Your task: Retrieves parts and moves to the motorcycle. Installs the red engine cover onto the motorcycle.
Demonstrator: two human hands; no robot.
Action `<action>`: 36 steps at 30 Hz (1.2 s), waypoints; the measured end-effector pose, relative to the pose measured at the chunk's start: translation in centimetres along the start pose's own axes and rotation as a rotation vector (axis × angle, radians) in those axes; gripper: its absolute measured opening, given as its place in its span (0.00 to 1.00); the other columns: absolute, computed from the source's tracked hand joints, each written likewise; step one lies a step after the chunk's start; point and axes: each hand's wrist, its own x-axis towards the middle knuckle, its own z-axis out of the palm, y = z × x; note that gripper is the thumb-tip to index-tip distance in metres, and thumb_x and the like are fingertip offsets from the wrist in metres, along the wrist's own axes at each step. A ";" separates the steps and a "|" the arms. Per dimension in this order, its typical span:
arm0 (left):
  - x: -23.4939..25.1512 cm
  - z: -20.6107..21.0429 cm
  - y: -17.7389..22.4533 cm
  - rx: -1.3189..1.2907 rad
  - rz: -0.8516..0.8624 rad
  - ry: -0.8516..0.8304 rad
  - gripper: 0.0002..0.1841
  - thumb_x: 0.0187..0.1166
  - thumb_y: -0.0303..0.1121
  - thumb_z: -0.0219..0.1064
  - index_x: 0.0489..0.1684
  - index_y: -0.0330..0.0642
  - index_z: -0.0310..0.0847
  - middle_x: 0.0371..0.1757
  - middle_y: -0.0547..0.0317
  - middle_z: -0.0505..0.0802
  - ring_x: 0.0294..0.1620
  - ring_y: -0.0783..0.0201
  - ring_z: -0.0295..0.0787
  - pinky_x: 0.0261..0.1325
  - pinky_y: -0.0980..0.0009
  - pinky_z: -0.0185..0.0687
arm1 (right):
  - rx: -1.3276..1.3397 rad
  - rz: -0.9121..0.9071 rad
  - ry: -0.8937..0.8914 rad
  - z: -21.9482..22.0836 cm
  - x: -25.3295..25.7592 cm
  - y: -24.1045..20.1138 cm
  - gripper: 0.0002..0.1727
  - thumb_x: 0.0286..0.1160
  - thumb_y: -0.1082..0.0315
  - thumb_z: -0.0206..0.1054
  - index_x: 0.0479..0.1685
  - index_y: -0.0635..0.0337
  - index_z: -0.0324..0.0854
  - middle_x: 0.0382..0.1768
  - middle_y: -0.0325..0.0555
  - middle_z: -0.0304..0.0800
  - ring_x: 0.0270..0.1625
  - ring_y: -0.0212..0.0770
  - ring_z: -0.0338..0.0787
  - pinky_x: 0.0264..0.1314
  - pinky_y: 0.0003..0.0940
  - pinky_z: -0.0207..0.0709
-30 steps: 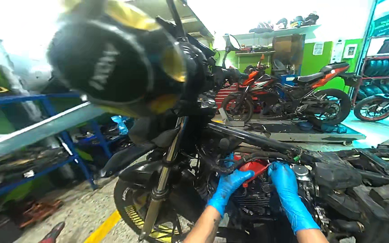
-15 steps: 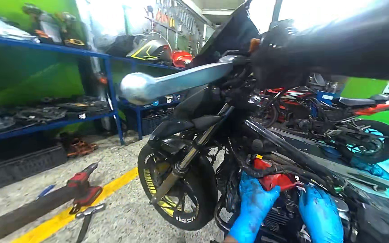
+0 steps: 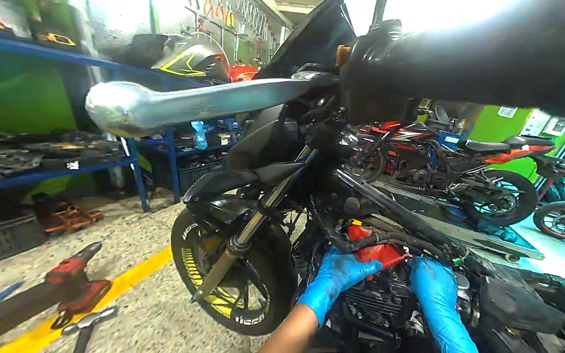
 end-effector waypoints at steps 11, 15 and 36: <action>1.9 -0.1 1.0 -0.020 -0.073 -0.041 0.62 0.57 0.72 0.75 0.91 0.41 0.55 0.80 0.46 0.79 0.83 0.53 0.73 0.85 0.49 0.66 | 0.051 0.010 -0.216 -1.4 -0.1 -1.0 0.23 0.89 0.66 0.48 0.73 0.62 0.81 0.75 0.57 0.83 0.83 0.56 0.75 0.90 0.57 0.53; 1.1 0.4 1.3 0.108 -0.110 -0.010 0.66 0.56 0.76 0.71 0.93 0.40 0.47 0.78 0.43 0.81 0.81 0.49 0.76 0.81 0.45 0.70 | 0.150 0.059 -0.226 -1.4 0.2 -1.1 0.21 0.88 0.66 0.50 0.70 0.60 0.84 0.74 0.55 0.84 0.82 0.55 0.75 0.90 0.55 0.52; 1.3 0.1 -0.3 0.006 0.033 -0.014 0.47 0.67 0.66 0.75 0.83 0.46 0.70 0.77 0.45 0.82 0.81 0.48 0.74 0.82 0.42 0.66 | 0.262 0.210 0.014 0.5 -0.1 -2.2 0.14 0.83 0.70 0.57 0.45 0.65 0.90 0.50 0.53 0.95 0.68 0.52 0.86 0.89 0.53 0.49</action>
